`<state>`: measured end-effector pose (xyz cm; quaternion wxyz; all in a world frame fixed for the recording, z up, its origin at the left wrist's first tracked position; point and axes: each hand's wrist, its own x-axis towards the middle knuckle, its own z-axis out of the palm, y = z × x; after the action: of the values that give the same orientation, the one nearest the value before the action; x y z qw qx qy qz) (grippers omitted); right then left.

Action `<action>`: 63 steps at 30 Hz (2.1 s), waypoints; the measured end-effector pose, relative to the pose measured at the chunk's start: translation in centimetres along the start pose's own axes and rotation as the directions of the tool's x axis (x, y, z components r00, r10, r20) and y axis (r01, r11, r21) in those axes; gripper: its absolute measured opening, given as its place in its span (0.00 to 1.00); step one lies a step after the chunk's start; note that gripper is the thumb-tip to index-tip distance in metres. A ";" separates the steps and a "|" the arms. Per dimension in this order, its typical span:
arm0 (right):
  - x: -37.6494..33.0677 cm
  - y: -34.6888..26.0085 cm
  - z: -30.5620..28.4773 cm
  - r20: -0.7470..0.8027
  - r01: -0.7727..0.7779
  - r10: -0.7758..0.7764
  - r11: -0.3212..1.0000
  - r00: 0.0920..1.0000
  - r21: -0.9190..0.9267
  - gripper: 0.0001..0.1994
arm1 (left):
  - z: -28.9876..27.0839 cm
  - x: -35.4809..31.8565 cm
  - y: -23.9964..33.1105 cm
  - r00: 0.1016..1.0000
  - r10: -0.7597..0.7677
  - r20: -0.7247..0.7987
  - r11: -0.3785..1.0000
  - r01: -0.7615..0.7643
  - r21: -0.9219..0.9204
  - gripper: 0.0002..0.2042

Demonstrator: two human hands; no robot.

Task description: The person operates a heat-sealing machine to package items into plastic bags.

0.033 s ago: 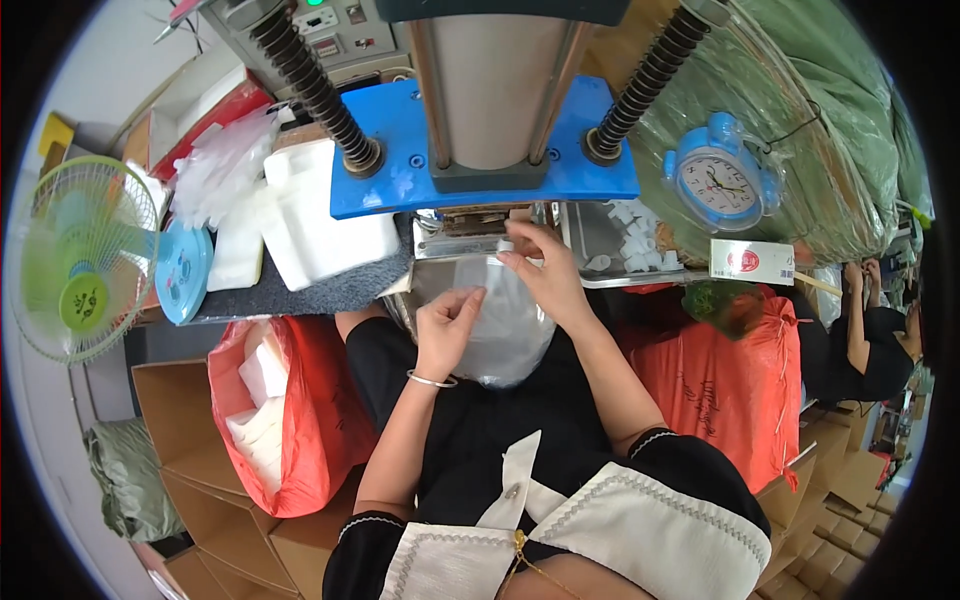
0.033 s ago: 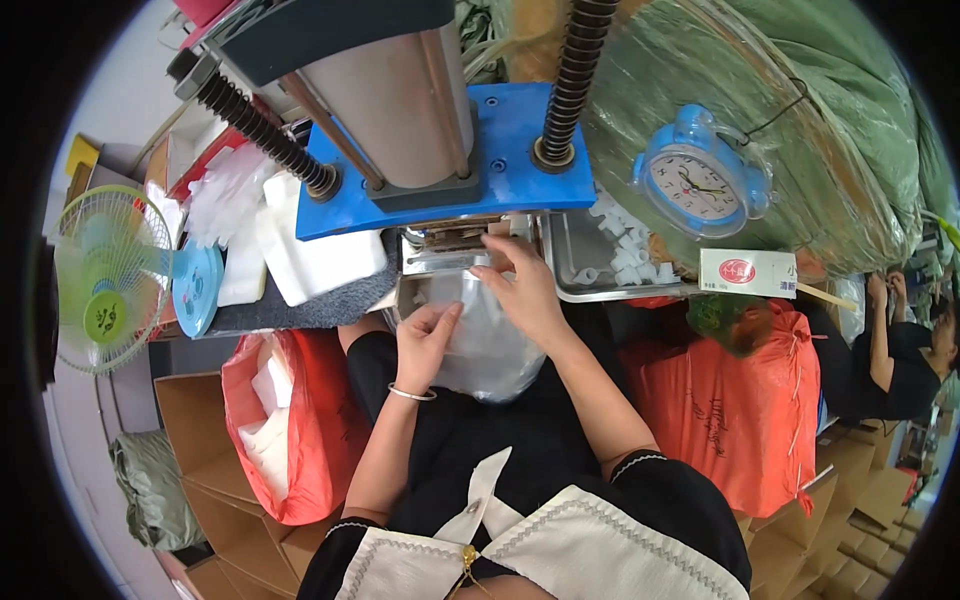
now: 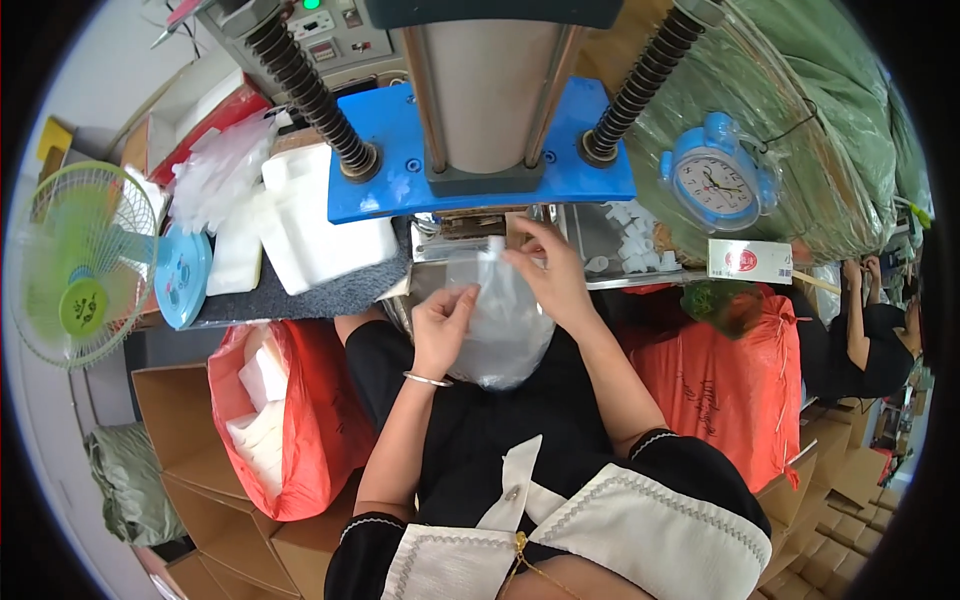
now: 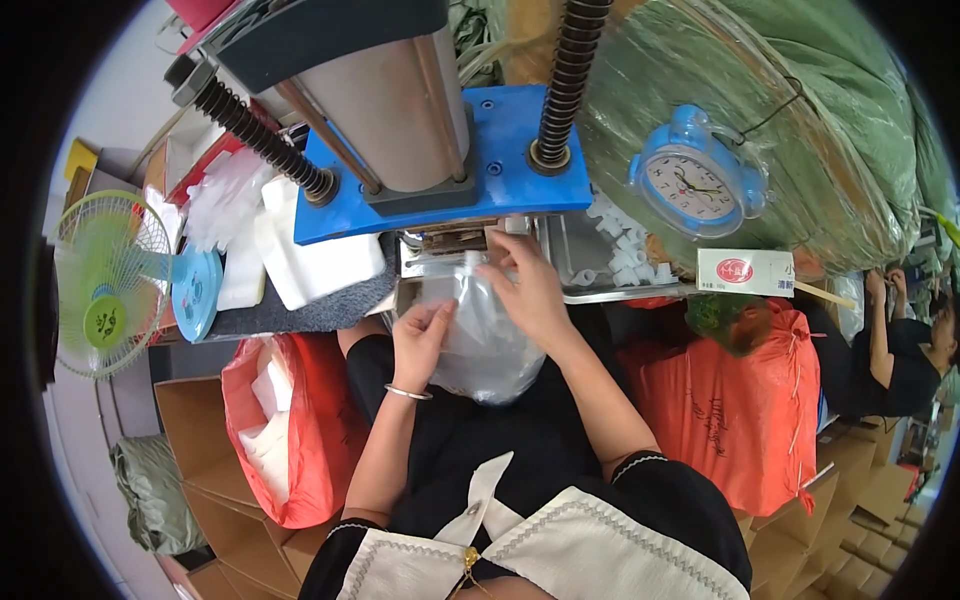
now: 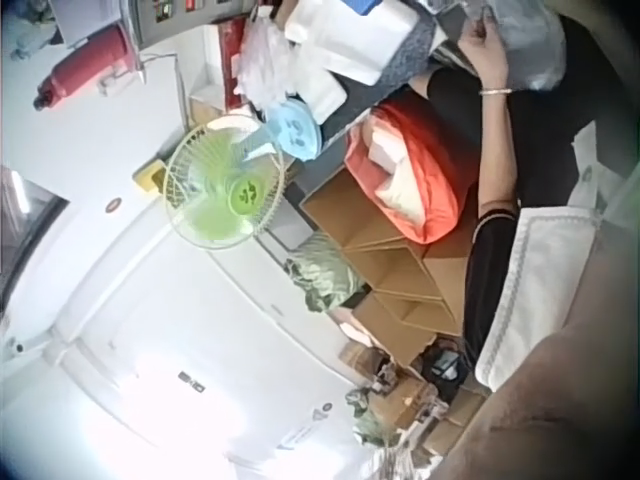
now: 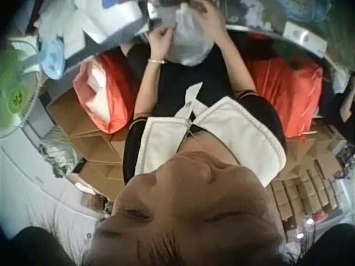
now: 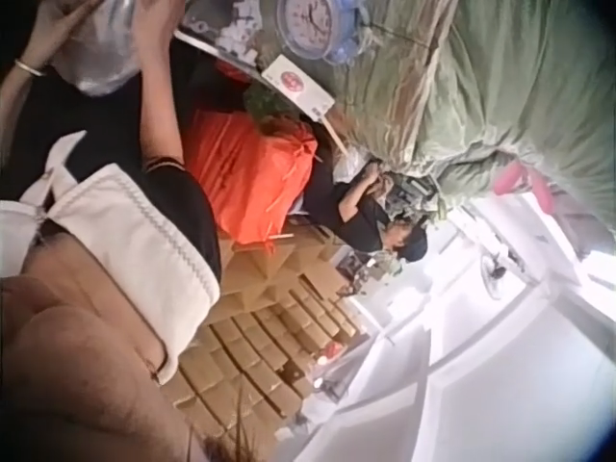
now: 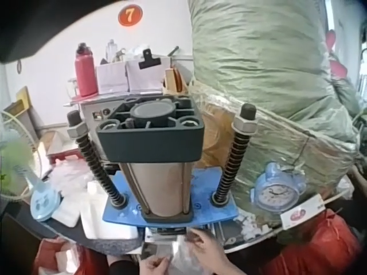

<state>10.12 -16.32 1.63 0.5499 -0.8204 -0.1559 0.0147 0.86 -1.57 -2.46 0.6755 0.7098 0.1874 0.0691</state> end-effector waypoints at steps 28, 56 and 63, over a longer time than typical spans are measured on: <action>-1.0 -3.6 -2.1 -0.092 0.054 -0.030 0.961 0.995 0.271 0.11 | -4.2 -3.3 8.1 0.971 0.238 0.035 0.865 -0.229 0.446 0.06; 0.4 0.0 1.3 0.029 0.011 -0.011 1.000 1.000 -0.010 0.11 | 1.0 -0.5 0.7 0.999 -0.026 0.047 1.000 0.026 0.004 0.12; 2.5 1.5 -3.2 -0.201 0.203 -0.360 0.817 0.911 -0.540 0.07 | -0.5 4.0 1.7 0.994 -0.109 0.004 0.990 0.108 -0.088 0.15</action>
<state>13.45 -19.00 1.93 0.3271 -0.8960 -0.1917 -0.2311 4.62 0.32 -1.39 0.7087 0.6682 0.2228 0.0407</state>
